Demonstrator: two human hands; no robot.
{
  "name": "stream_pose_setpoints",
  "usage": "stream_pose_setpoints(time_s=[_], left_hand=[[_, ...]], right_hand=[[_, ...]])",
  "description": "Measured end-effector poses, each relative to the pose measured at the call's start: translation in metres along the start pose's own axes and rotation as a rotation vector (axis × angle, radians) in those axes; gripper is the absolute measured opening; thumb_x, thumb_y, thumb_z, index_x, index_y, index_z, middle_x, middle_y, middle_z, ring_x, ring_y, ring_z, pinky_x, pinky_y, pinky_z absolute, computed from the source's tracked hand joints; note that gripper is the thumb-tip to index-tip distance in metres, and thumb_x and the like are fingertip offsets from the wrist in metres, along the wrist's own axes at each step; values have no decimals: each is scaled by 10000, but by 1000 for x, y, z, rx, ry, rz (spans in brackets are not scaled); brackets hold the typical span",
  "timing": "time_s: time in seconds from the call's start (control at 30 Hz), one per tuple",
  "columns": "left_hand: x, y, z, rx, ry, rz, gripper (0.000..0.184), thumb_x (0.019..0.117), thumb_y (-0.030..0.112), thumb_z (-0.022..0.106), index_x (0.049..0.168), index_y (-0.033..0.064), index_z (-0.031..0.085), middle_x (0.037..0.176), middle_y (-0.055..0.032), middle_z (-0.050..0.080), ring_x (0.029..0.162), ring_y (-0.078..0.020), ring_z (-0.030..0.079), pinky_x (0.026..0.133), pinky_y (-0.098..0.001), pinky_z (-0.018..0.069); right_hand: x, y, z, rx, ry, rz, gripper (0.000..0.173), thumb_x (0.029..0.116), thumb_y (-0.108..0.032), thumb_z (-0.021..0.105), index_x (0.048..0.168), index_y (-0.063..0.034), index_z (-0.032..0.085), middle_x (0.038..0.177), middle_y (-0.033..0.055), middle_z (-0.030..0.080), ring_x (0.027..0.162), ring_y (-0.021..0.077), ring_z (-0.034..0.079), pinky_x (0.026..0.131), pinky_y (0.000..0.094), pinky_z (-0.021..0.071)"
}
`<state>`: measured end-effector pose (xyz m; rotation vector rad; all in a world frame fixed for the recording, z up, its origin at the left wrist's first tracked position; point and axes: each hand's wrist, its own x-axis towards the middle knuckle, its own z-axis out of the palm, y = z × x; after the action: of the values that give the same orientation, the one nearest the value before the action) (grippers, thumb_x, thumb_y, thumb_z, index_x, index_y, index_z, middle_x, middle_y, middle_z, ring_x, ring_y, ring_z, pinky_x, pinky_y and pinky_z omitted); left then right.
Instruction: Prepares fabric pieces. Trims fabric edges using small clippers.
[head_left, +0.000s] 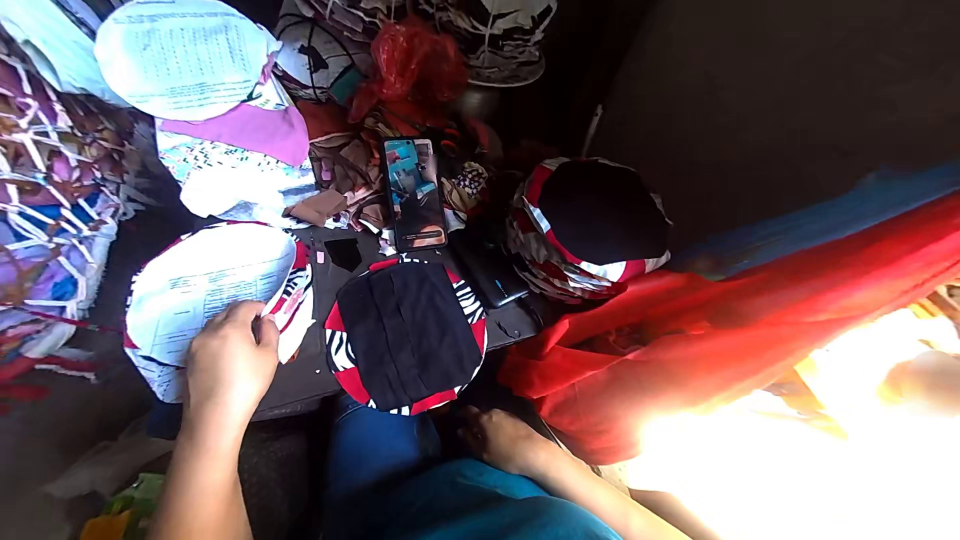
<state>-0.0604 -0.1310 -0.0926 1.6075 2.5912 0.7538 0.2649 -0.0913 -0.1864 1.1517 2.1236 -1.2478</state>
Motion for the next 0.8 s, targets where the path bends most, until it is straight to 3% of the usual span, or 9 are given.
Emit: stream_pose_setpoints(time_s=[0.17,0.27,0.4,0.5,0.53,0.6,0.63,0.7,0.8], left_hand=[[1,3,-5,-86,40,-106,204,982,111,675,1047,-81,659,1026,-344,658,1019,-552,628,860,-735,443],[1,-3,-9,-165,100,-164,283,1023,190,631,1116,-78,635,1068,-326,669,1024,-513,647,877,-717,457],[-6,-3,-19,-274,271,-204,365,1045,239,562,1208,-87,556,1048,-306,641,932,-403,643,839,-603,491],[-18,6,-13,-306,425,15,396,1040,240,512,1202,-121,524,1206,-296,617,1090,-288,624,936,-442,498],[-24,14,-9,-295,448,124,378,1038,214,503,1155,-145,521,1255,-335,601,1157,-331,624,962,-449,501],[-42,36,2,-242,454,332,316,1035,178,510,1023,-137,535,1199,-376,620,1149,-398,649,930,-459,534],[-52,47,10,-238,449,430,288,1041,172,522,967,-105,555,1137,-346,657,1128,-382,670,928,-435,549],[-69,63,33,-264,390,625,185,1072,166,497,972,14,533,1136,-211,692,1216,-277,642,1056,-379,499],[-87,73,65,-244,282,814,118,1061,103,498,1004,35,576,1149,-180,715,1251,-269,635,1133,-401,430]], right_hand=[[1,-1,0,-32,5,9,512,1088,-371,450,1477,-41,484,1333,260,609,1259,418,587,1058,609,442],[2,-2,0,-41,-7,11,512,1089,-376,445,1481,-48,480,1341,259,604,1267,418,582,1058,611,441],[3,-1,-1,-54,0,15,511,1088,-388,437,1480,-64,484,1340,248,610,1264,411,589,1054,608,449],[0,-3,-2,-74,7,10,504,1092,-373,428,1477,-52,480,1349,255,598,1256,419,590,1043,610,456],[0,-4,-2,-84,15,6,498,1093,-366,427,1470,-47,484,1349,256,597,1250,420,593,1037,610,460],[-1,-6,-2,-111,28,-4,482,1095,-354,425,1443,-31,500,1337,261,598,1239,429,596,1020,613,468],[-2,-8,-2,-126,36,-14,473,1095,-344,425,1429,-21,509,1333,264,599,1237,435,595,1016,614,469],[-3,-9,-2,-148,68,-58,455,1092,-322,433,1403,-3,531,1336,266,599,1247,437,587,1021,607,466],[-9,-9,0,-151,108,-147,433,1082,-278,465,1386,16,556,1347,266,600,1285,436,564,1055,594,449]])
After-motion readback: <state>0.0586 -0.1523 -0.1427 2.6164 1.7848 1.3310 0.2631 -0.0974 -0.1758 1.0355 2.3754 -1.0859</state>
